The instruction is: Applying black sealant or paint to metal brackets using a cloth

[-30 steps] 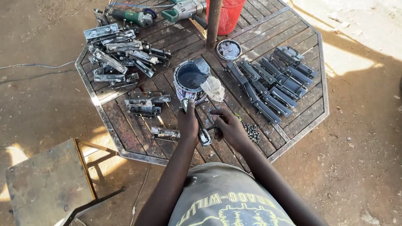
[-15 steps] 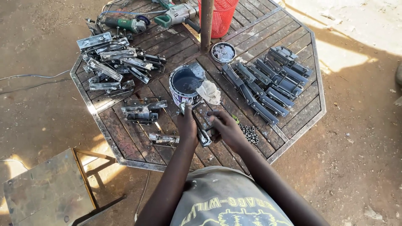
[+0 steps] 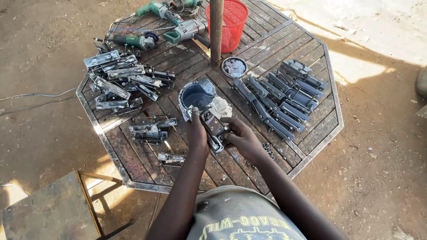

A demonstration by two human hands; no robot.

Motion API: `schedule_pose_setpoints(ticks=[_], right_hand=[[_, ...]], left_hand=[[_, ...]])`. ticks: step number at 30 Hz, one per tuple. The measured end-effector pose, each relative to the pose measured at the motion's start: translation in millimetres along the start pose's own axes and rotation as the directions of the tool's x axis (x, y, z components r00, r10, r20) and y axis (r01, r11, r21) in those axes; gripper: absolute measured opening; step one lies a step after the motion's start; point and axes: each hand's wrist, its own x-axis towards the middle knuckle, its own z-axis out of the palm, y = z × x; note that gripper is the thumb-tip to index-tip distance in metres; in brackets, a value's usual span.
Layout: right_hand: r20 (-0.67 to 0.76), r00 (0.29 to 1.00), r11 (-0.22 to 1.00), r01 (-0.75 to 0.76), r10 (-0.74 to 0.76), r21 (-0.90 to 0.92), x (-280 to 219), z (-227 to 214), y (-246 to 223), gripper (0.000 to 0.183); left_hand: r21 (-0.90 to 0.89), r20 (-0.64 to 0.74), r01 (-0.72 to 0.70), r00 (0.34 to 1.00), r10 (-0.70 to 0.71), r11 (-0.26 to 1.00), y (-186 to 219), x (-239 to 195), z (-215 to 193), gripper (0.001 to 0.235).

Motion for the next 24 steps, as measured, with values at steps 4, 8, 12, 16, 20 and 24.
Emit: schedule_pose_setpoints(ticks=[4, 8, 12, 16, 20, 24], right_hand=[[-0.071, 0.997, 0.998, -0.028, 0.023, -0.063, 3, 5, -7, 0.038], [-0.057, 0.997, 0.989, -0.058, 0.050, -0.134, -6, 4, -14, 0.039], [-0.116, 0.988, 0.982, -0.115, 0.098, -0.147, 3, 4, -3, 0.035], [-0.223, 0.973, 0.949, -0.126, 0.061, -0.290, -7, 3, -12, 0.025], [-0.070, 0.996, 0.934, 0.030, -0.058, -0.356, -15, -7, -11, 0.018], [0.049, 0.991, 0.919, 0.130, -0.121, -0.372, -10, -15, 0, 0.030]], left_hand=[[0.043, 0.001, -0.021, 1.000, 0.021, 0.999, 11, -16, 9, 0.060], [0.025, 0.033, -0.007, 0.999, 0.006, 1.000, 15, -24, 7, 0.055], [0.077, 0.028, -0.022, 0.999, 0.020, 0.997, 9, -17, 7, 0.059], [0.082, 0.032, -0.062, 0.998, 0.060, 0.995, 17, -20, 9, 0.052], [0.077, 0.019, -0.047, 0.999, 0.046, 0.996, 14, -24, 3, 0.056], [0.067, 0.013, -0.048, 0.999, 0.047, 0.997, 8, -20, 1, 0.052]])
